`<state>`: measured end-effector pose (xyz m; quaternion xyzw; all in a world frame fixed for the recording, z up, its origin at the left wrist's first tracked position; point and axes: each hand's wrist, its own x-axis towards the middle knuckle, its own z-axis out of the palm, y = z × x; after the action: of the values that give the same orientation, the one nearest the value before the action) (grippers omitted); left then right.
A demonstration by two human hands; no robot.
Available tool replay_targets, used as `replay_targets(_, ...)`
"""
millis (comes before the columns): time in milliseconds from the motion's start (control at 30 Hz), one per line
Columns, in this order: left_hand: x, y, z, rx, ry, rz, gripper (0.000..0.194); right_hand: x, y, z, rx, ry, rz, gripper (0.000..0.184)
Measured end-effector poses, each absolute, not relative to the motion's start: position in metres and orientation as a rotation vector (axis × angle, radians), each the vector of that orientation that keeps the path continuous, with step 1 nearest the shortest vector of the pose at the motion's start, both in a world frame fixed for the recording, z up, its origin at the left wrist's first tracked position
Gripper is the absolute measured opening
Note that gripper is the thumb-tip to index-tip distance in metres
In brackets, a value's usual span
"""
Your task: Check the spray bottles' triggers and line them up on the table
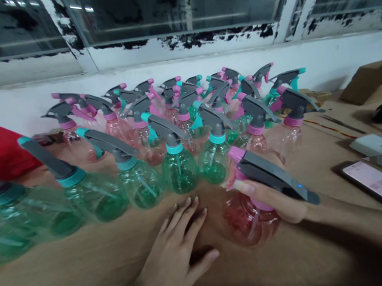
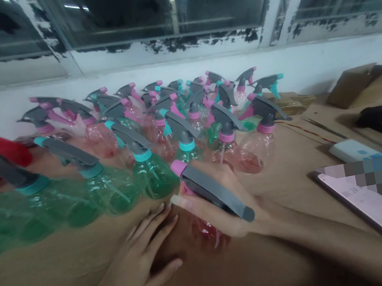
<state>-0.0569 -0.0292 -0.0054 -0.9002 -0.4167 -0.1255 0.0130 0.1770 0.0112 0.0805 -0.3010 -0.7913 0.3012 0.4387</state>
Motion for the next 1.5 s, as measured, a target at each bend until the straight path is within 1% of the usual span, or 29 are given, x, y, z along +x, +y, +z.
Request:
replay_targets(67, -0.057, -0.029, -0.006, -2.804, -1.305, -0.397, 0.060, 0.178, 0.012, 0.078, -0.747, -1.986, 0.736, 0.015)
replay_targets(233, -0.057, -0.029, -0.007, -2.804, -1.310, -0.393, 0.060, 0.180, 0.013, 0.074, -0.777, -2.022, 0.674, 0.021)
replay_targets(967, -0.057, -0.029, -0.005, -2.824, -1.313, -0.390, 0.060, 0.181, 0.013, 0.065, -0.790, -1.963, 0.841, 0.012)
replay_targets(1300, -0.057, -0.029, -0.006, -2.826, -1.312, -0.385, 0.060, 0.179, 0.014, 0.068, -0.737, -1.966, 0.841, 0.018)
replay_targets(1500, -0.058, -0.029, -0.006, -2.816, -1.313, -0.391, 0.060, 0.178, 0.013, 0.069, -0.752, -1.947, 0.817, 0.017)
